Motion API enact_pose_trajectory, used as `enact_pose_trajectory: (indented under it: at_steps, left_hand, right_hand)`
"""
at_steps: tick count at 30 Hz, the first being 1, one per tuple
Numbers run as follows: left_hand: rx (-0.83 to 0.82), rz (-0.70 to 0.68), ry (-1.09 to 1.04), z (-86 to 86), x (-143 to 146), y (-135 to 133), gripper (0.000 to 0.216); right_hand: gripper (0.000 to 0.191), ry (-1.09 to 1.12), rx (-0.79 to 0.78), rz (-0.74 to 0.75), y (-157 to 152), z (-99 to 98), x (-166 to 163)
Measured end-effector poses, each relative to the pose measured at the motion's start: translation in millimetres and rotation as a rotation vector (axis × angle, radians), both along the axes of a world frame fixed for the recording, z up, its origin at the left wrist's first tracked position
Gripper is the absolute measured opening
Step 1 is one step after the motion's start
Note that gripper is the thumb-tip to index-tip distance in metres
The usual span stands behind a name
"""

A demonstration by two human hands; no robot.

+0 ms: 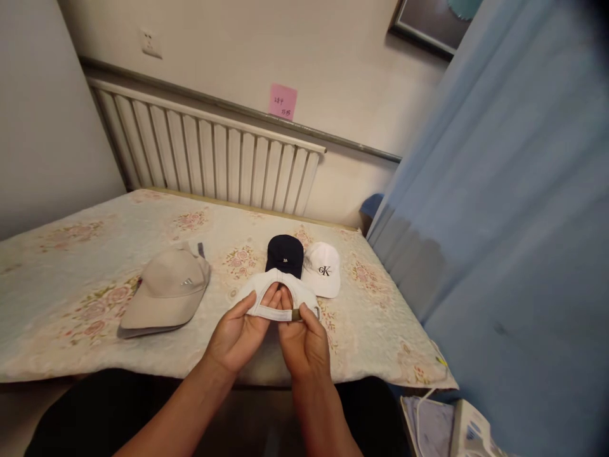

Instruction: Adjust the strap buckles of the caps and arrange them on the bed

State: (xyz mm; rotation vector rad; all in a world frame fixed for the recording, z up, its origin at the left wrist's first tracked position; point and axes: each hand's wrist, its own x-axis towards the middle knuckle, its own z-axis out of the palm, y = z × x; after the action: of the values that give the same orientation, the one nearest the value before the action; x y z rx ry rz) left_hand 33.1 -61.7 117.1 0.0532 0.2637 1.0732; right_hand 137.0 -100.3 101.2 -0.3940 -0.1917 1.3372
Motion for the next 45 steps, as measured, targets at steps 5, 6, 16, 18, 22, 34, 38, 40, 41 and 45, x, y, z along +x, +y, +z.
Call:
enact_pose_trajectory:
  at_steps: [5, 6, 16, 18, 22, 34, 38, 40, 41, 45]
  left_hand:
    - [0.006, 0.036, 0.09, -0.6, 2, 0, 0.049]
    - [0.003, 0.045, 0.098, 0.0, 2, 0, 0.048]
    - [-0.055, 0.046, 0.102, 0.0, 0, 4, 0.047]
    - [-0.047, 0.043, 0.098, -1.5, 0, 4, 0.048]
    - [-0.047, 0.04, 0.104, -3.8, 0, 3, 0.048]
    - [-0.016, -0.008, 0.087, -10.8, -4, 0, 0.049]
    - [-0.029, -0.012, 0.032, -10.1, -5, -1, 0.052]
    - [-0.036, -0.004, 0.013, -10.4, -6, -1, 0.052]
    - [-0.039, 0.004, 0.004, -10.7, -6, -1, 0.051]
    - [-0.038, 0.034, -0.006, -11.8, -9, -1, 0.048]
  right_hand:
    - [0.019, 0.022, -0.142, -0.062, 1, -2.9, 4]
    - [0.018, 0.034, -0.151, -0.061, 1, -2.9, 4]
    - [0.016, 0.012, -0.073, -0.04, 4, -4.9, 2]
    - [0.015, 0.029, -0.07, -0.021, 4, -4.7, 2]
    - [0.017, 0.019, -0.107, -0.035, 5, -2.8, 1]
    - [0.013, 0.041, -0.105, -0.013, 6, -1.5, -1]
    - [0.025, 0.044, -0.086, 0.014, 6, 4.7, -2]
    - [0.028, 0.033, -0.085, -0.003, 6, 5.0, -1]
    - [0.028, 0.032, -0.077, -0.011, 7, 4.4, -1]
    - [0.026, 0.039, -0.044, -0.03, 7, 0.0, -1]
